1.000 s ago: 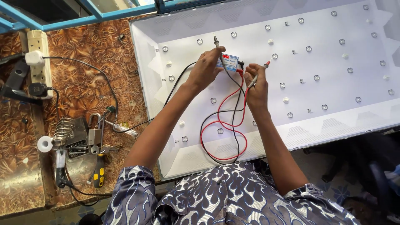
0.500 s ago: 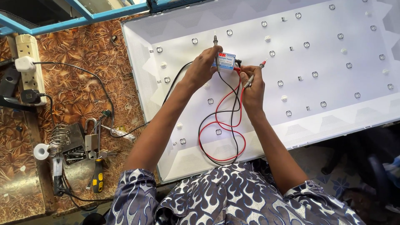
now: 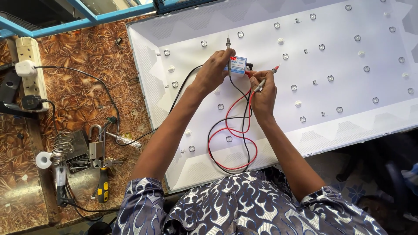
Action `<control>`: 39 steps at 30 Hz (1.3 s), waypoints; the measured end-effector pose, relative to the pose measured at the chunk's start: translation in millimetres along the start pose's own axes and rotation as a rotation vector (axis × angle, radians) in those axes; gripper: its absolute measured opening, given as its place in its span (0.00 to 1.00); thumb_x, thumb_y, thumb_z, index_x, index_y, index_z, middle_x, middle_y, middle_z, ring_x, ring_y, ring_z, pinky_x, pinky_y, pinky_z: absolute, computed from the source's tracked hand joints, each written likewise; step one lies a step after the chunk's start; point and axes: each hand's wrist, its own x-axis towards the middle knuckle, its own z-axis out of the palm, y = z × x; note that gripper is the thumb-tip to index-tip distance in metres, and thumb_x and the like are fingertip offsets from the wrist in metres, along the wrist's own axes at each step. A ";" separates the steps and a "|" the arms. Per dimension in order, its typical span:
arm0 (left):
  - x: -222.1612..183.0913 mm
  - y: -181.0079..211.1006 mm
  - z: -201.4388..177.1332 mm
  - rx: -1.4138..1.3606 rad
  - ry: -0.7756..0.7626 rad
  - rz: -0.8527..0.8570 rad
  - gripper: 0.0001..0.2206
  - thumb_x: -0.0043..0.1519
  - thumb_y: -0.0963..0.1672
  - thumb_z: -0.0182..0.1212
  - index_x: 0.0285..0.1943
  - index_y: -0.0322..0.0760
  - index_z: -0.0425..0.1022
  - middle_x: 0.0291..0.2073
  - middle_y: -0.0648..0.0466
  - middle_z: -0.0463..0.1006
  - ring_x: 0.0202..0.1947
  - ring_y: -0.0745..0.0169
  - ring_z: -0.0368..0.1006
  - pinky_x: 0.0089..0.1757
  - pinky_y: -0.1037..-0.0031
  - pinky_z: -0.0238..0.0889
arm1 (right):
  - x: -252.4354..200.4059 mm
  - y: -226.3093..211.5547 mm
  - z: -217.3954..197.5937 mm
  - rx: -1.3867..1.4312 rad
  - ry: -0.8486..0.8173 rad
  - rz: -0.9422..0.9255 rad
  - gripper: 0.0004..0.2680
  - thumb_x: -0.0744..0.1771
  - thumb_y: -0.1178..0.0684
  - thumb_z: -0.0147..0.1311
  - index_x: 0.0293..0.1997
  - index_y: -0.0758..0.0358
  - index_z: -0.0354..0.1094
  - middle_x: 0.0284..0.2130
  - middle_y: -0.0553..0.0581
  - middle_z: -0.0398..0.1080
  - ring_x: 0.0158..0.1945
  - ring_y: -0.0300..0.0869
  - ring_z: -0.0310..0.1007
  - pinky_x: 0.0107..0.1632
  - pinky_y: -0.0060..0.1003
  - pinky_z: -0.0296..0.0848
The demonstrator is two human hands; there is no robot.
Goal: Testing individual LEDs on a TV backlight panel using a tester and probes to identify faulty components.
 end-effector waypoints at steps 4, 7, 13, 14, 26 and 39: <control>-0.8 -3.7 5.2 -0.002 0.007 0.008 0.29 0.52 0.32 0.72 0.58 0.41 0.62 0.49 0.38 0.79 0.56 0.35 0.74 0.55 0.48 0.69 | 3.1 -4.5 -1.5 0.023 0.010 0.017 0.01 0.72 0.61 0.47 0.48 0.65 0.61 0.48 0.72 0.73 0.57 0.62 0.73 0.59 0.55 0.70; 0.1 -5.4 3.6 -0.020 0.014 0.014 0.30 0.51 0.31 0.72 0.59 0.40 0.62 0.48 0.37 0.79 0.56 0.33 0.74 0.55 0.46 0.68 | 1.3 -6.8 -0.5 -0.021 0.012 0.004 0.01 0.72 0.61 0.48 0.47 0.64 0.62 0.45 0.67 0.75 0.56 0.57 0.75 0.56 0.52 0.71; -2.2 -5.5 3.7 -0.022 0.020 0.026 0.30 0.51 0.31 0.72 0.58 0.39 0.62 0.47 0.38 0.79 0.56 0.33 0.74 0.55 0.45 0.68 | 3.7 -13.7 0.8 -0.019 0.011 -0.021 0.01 0.72 0.62 0.49 0.47 0.65 0.62 0.45 0.68 0.75 0.55 0.58 0.75 0.55 0.52 0.71; -2.5 -5.8 4.5 -0.031 0.009 0.020 0.30 0.51 0.31 0.72 0.58 0.40 0.62 0.48 0.38 0.79 0.56 0.33 0.74 0.56 0.47 0.68 | 2.7 -12.1 -0.1 -0.010 -0.005 -0.009 0.01 0.72 0.62 0.49 0.47 0.65 0.61 0.46 0.69 0.74 0.55 0.59 0.75 0.56 0.52 0.71; -8.1 -2.0 -8.9 -0.158 0.114 0.130 0.24 0.52 0.33 0.70 0.49 0.35 0.57 0.36 0.42 0.76 0.32 0.43 0.72 0.34 0.59 0.65 | 1.6 -1.2 -15.6 -0.036 -0.054 -0.024 0.04 0.71 0.56 0.50 0.49 0.57 0.60 0.56 0.64 0.69 0.56 0.51 0.75 0.58 0.42 0.72; -190.7 80.3 -98.9 -0.597 0.721 -0.275 0.10 0.72 0.49 0.48 0.53 0.44 0.72 0.27 0.54 0.79 0.31 0.61 0.78 0.44 0.66 0.71 | -76.1 -45.7 5.6 0.256 -0.185 -0.309 0.24 0.74 0.36 0.31 0.63 0.73 0.57 0.30 0.68 0.71 0.29 0.52 0.76 0.38 0.39 0.73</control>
